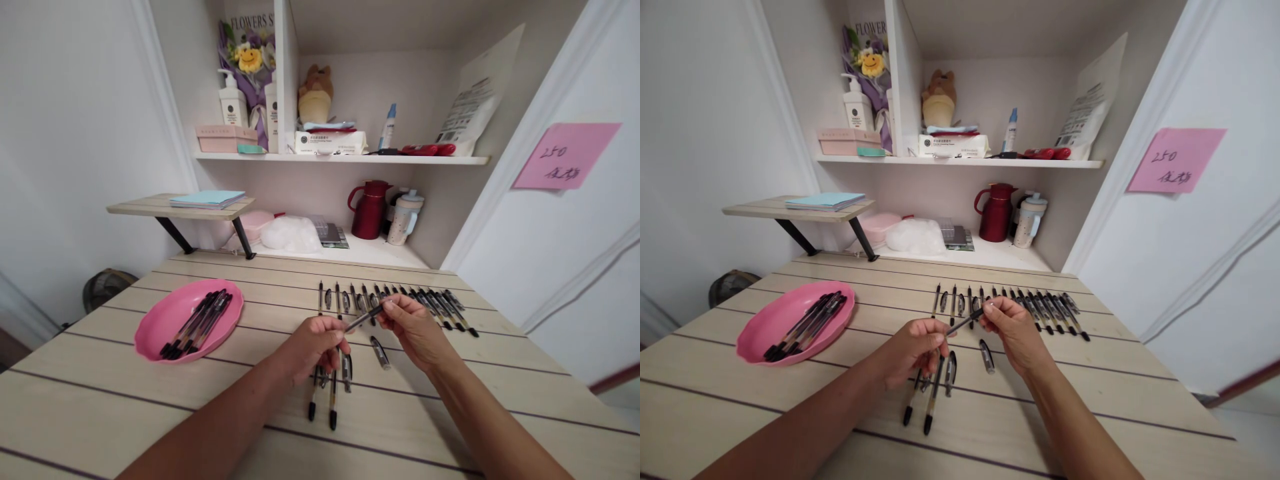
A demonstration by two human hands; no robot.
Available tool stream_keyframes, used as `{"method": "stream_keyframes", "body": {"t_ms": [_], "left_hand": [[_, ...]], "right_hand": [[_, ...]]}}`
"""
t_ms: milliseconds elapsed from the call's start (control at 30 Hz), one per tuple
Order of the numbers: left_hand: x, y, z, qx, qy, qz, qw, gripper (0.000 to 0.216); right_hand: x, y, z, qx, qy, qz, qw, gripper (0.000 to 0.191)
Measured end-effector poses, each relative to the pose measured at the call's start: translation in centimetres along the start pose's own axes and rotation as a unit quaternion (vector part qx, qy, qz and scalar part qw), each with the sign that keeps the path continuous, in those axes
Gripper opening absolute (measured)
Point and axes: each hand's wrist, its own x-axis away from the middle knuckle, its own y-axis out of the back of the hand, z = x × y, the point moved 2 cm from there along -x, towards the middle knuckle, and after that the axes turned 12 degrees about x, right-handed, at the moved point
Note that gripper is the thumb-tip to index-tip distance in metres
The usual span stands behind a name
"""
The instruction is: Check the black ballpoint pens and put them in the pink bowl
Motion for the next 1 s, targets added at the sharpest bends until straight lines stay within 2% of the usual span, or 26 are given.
{"method": "stream_keyframes", "body": {"t_ms": [200,467,667,833,933,1000], "left_hand": [[0.0,-0.5,0.1,0.039,-0.003,-0.002,0.999,0.025],[-0.1,-0.4,0.2,0.036,0.006,0.008,0.999,0.026],[0.0,-0.8,0.6,0.031,-0.028,-0.036,0.998,0.026],[-0.8,-1.1,0.6,-0.007,-0.085,-0.1,0.991,0.028],[-1.8,-0.7,0.1,0.007,-0.084,-0.108,0.991,0.026],[-2.5,-0.3,-0.3,0.031,-0.068,-0.089,0.993,0.024]], "right_hand": [[0.3,-0.4,0.6,-0.03,0.022,0.035,0.999,0.032],[0.3,-0.6,0.2,-0.015,0.027,0.021,0.999,0.028],[0.1,-0.5,-0.1,-0.021,-0.004,-0.014,1.0,0.018],[-0.6,-0.4,-0.8,-0.024,-0.023,-0.07,0.997,0.02],[-1.5,-0.2,-0.7,-0.038,-0.023,-0.046,0.998,0.024],[-2.1,-0.2,-0.2,-0.051,-0.012,-0.012,0.999,0.031]]}}
